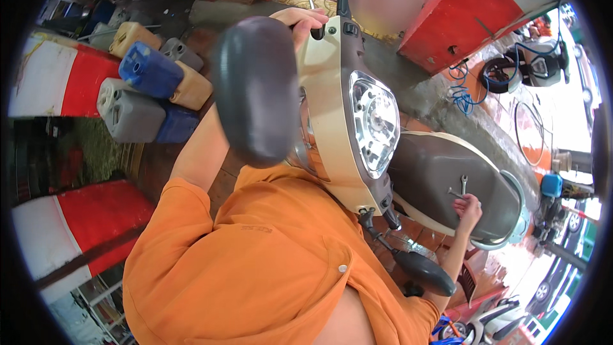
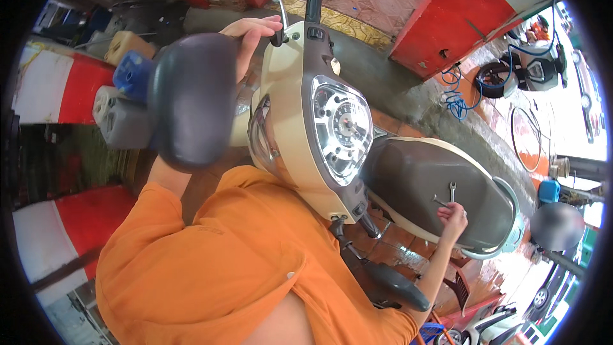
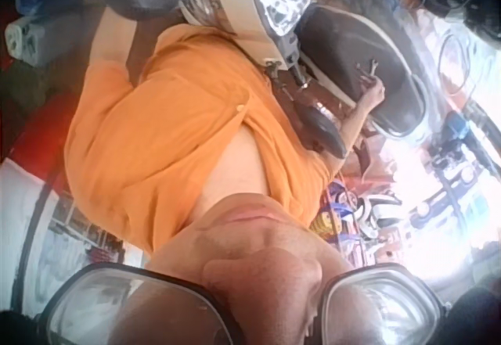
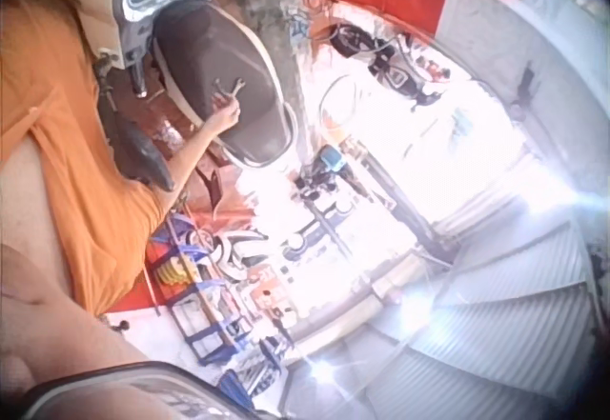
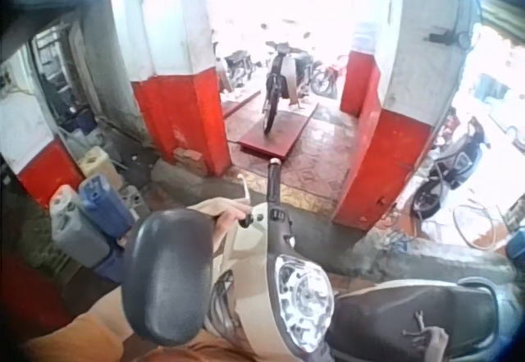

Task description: The person installs a rearview mirror onto a scooter using a wrench. They position the mirror stem into the mounting hole, tighten the nut by hand and then with the tool, and adjust the mirror angle.

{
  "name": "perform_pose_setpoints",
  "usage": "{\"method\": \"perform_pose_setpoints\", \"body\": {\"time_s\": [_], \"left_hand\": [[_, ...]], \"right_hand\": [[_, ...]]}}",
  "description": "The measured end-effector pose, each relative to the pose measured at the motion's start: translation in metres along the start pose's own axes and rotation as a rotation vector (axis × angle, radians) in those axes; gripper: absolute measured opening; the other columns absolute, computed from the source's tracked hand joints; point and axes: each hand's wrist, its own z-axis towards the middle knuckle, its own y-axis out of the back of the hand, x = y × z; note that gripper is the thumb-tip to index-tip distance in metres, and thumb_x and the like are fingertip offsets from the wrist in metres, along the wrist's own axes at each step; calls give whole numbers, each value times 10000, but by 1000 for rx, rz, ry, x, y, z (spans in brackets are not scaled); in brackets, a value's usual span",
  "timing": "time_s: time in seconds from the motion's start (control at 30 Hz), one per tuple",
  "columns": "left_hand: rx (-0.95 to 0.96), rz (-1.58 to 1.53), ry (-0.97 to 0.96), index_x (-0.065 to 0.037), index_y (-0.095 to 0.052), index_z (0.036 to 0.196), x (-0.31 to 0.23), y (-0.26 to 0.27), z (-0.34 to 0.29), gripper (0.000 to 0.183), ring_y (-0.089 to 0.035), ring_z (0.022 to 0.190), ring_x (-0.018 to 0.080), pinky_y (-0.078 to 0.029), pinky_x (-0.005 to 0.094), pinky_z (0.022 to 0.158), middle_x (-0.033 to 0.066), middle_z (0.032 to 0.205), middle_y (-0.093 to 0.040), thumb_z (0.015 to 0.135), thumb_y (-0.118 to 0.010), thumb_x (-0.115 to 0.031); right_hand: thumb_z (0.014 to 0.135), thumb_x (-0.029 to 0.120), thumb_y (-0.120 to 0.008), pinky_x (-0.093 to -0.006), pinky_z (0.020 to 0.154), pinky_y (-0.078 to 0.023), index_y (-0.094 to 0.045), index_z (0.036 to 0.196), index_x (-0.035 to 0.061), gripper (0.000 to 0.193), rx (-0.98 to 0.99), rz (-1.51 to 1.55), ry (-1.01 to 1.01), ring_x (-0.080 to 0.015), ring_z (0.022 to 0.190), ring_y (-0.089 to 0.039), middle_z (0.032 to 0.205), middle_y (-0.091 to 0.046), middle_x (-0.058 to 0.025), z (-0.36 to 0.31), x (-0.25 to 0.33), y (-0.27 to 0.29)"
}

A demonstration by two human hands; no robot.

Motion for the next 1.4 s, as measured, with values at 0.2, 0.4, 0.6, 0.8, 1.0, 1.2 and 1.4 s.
{"method": "perform_pose_setpoints", "body": {"time_s": [0.2,0.4,0.6,0.8,1.0,1.2,1.4], "left_hand": [[181,-230,-35,44,-632,980,20,25,11,230,-646,1136,307,-484,381,1006,159,1068,-697,1045,-471,-107],[285,-299,-82,20,-623,984,27,30,16,241,-627,1171,337,-479,405,1003,172,1074,-690,1055,-443,-124],[355,-286,-96,16,-614,983,29,30,16,254,-622,1178,342,-474,413,1006,174,1088,-688,1058,-444,-156],[314,-242,-122,24,-651,938,28,31,24,225,-658,1118,342,-505,404,967,174,998,-706,1031,-493,-107],[307,-283,-106,10,-627,984,31,32,18,221,-629,1171,351,-484,426,998,179,1042,-692,1045,-461,-121],[261,-270,-62,10,-621,973,28,26,14,241,-637,1148,362,-490,436,990,182,1025,-692,1052,-443,-132],[204,-320,-76,11,-621,965,31,22,12,248,-650,1120,363,-497,439,981,188,1016,-693,1053,-450,-147]], "right_hand": [[1036,367,-460,-324,736,-602,-635,933,5,416,-56,425,38,-208,722,-672,810,-677,-138,-96,100,52],[1029,222,-536,-232,720,-564,-531,1366,43,381,-91,294,317,-100,771,-625,985,-661,-57,-202,197,-19],[1022,156,-535,-198,544,-336,-648,1076,-10,207,146,-12,174,-26,622,-455,778,-551,47,-223,238,-205],[970,219,-606,-318,586,-424,-676,943,36,197,101,-144,446,-176,597,-538,723,-621,-61,-157,233,-276],[885,210,-671,-374,584,-486,-629,908,98,121,18,-410,1026,-279,686,-633,740,-634,-63,-115,239,-297],[932,164,-597,-390,549,-477,-617,937,110,58,33,-662,1305,-266,601,-619,710,-650,-60,-91,243,-309],[942,231,-636,-356,579,-439,-629,954,41,190,419,-192,565,-237,554,-586,619,-617,-95,-108,270,-302]]}}
